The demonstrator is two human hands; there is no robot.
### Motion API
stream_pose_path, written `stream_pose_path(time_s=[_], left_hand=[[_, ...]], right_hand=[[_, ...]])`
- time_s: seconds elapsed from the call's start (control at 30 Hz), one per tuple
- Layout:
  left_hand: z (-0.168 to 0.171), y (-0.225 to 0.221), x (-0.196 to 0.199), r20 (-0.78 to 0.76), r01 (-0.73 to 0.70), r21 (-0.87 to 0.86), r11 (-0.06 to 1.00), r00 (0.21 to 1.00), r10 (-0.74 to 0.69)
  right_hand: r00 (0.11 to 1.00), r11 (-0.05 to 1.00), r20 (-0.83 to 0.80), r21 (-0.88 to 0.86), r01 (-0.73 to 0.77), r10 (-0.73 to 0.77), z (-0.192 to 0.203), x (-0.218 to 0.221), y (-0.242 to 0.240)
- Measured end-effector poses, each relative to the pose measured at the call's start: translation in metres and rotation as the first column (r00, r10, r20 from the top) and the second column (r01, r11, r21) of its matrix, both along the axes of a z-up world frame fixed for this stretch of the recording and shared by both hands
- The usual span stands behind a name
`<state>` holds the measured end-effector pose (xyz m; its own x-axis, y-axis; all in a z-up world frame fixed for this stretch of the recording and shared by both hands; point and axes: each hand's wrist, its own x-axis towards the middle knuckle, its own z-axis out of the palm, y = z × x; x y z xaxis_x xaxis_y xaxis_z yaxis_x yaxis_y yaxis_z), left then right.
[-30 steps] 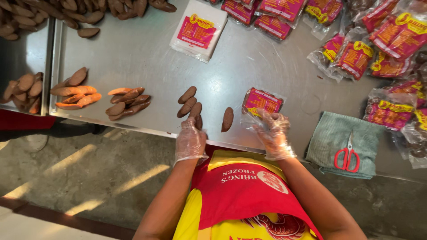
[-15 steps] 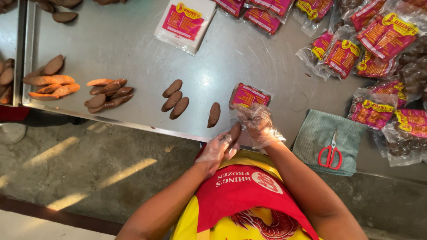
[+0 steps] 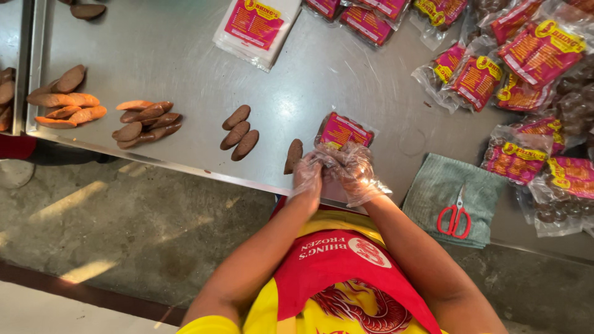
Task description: The person places brown, oblong food items into small plastic bags on a metal table. They arrange the items inside the bags and then move the filled packages to a pile on the right side of the table. The process is repeated continuously with a coworker visible in the background performing similar tasks.
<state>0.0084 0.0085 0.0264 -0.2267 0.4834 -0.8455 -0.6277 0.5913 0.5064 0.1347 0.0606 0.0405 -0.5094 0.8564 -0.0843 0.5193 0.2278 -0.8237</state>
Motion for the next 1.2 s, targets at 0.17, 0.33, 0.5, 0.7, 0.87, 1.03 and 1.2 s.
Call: stream_pose_path(time_s=[0.17, 0.33, 0.5, 0.7, 0.87, 1.03, 1.2], left_hand=[[0.052, -0.016, -0.066, -0.778, 0.643, -0.293, 0.708, 0.271, -0.567], [0.044, -0.019, -0.074, -0.758, 0.707, -0.486, 0.514, -0.049, -0.65], [0.012, -0.064, -0.086, -0.887, 0.851, -0.461, 0.252, -0.439, -0.14], [0.006, -0.08, -0.073, -0.794, 0.929, -0.308, 0.205, -0.132, -0.593], [-0.045, -0.052, -0.038, -0.336, 0.654, 0.416, 0.632, 0.757, -0.561], [-0.083, -0.025, 0.004, 0.172, 0.227, 0.368, 0.902, 0.936, -0.306], [-0.063, 0.003, 0.034, -0.018, 0.193, 0.293, 0.936, 0.98, -0.197]], right_hand=[[0.993, 0.883, 0.093, 0.469, 0.016, -0.067, -0.025, 0.005, -0.01], [0.93, 0.89, 0.233, 0.425, 0.164, -0.283, -0.036, 0.019, -0.036], [0.949, 0.916, 0.141, 0.336, 0.221, -0.281, -0.031, 0.027, -0.046], [0.939, 0.932, -0.025, 0.121, 0.343, -0.342, -0.024, 0.021, -0.046], [0.948, 0.918, -0.006, 0.247, 0.309, -0.318, -0.013, 0.021, -0.046], [0.962, 0.933, 0.045, 0.262, 0.247, -0.268, -0.009, 0.022, -0.049], [0.961, 0.947, -0.065, 0.165, 0.275, -0.268, -0.008, 0.024, -0.048]])
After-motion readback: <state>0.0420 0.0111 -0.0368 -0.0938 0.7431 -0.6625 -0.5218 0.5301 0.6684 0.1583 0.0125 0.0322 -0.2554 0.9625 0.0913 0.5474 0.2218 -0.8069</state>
